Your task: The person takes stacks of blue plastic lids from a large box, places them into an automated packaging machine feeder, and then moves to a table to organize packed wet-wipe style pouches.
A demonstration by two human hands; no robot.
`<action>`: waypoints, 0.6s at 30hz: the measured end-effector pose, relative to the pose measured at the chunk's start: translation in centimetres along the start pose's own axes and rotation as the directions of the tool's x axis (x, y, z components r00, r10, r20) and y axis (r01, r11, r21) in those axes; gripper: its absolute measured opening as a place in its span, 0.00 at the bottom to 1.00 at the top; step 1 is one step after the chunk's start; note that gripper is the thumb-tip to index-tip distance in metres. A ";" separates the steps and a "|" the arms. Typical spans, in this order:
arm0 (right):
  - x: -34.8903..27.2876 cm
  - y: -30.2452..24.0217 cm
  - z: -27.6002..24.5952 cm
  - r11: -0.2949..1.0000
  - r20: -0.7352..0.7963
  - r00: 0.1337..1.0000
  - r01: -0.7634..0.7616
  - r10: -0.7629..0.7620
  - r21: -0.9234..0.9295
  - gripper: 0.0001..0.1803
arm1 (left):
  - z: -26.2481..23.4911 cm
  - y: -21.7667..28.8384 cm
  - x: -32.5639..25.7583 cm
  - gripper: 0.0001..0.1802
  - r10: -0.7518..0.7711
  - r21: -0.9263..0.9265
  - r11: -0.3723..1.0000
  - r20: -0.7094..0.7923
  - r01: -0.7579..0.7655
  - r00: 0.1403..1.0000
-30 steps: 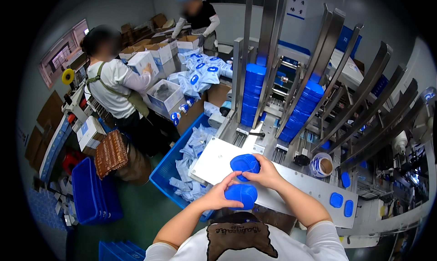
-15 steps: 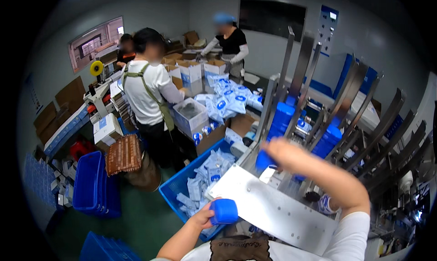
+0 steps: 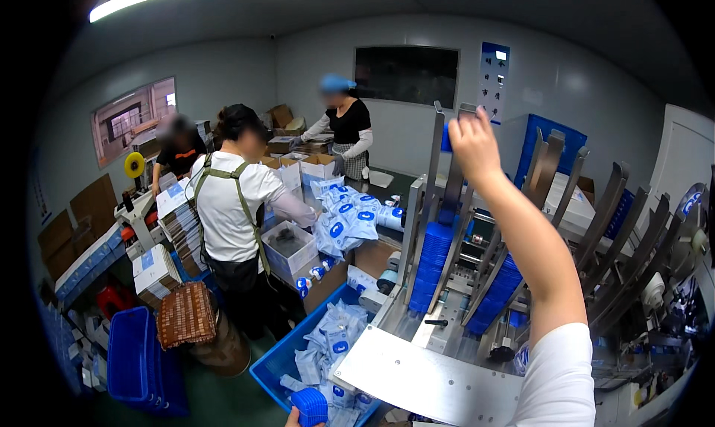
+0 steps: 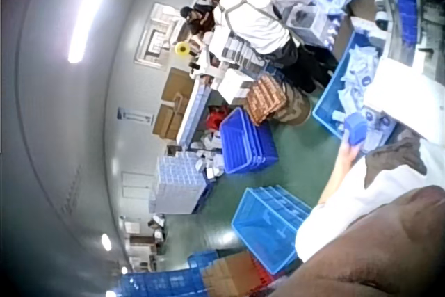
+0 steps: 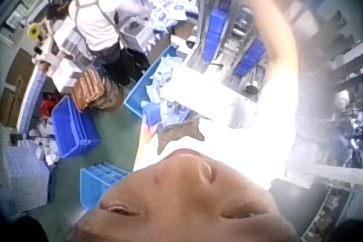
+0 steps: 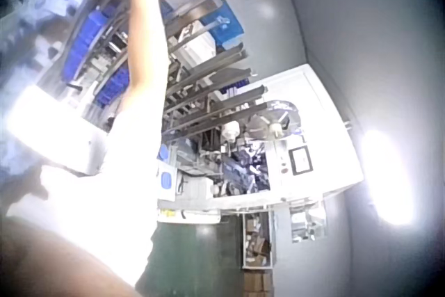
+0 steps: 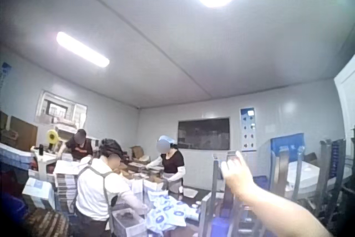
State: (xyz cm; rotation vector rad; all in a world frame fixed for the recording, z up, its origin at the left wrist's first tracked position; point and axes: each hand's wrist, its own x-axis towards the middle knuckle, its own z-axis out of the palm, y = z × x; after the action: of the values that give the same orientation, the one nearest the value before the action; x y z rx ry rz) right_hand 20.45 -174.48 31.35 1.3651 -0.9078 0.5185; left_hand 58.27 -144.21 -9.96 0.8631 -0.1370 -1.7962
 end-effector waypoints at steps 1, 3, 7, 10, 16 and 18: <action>-1.5 -1.6 -0.1 1.000 0.072 0.997 0.015 -0.015 -0.005 0.09 | -0.1 0.2 -0.2 0.28 0.017 -0.006 1.000 0.004 -0.017 1.000; -5.8 -4.1 0.1 0.980 0.226 0.961 0.184 -0.162 -0.080 0.10 | -0.5 0.0 -0.3 0.29 0.030 -0.015 0.999 0.022 -0.030 0.999; -7.2 -7.0 -2.7 0.928 0.807 0.462 0.229 -0.368 0.293 0.10 | -2.8 0.7 1.6 0.31 0.026 -0.027 0.999 0.148 -0.022 0.989; -7.5 -6.4 -2.5 0.957 0.816 0.506 0.215 -0.280 0.195 0.18 | 0.8 0.8 1.8 0.29 0.001 0.036 0.999 0.110 -0.005 0.994; -11.7 -10.3 -8.8 0.859 0.502 0.837 -0.081 -0.216 0.505 0.18 | 4.3 0.9 2.6 0.35 -0.125 0.066 0.991 0.201 0.114 0.972; -15.7 -14.3 -13.3 0.075 0.622 0.610 -0.682 -0.490 0.728 0.22 | 5.0 0.0 4.6 0.39 -0.257 0.046 0.964 0.413 0.262 0.873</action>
State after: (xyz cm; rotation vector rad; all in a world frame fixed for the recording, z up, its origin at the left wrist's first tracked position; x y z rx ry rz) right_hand 25.86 -161.15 10.77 3.1521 -1.5130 0.7206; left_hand 54.56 -149.70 -8.52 0.4916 -0.2969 -2.2186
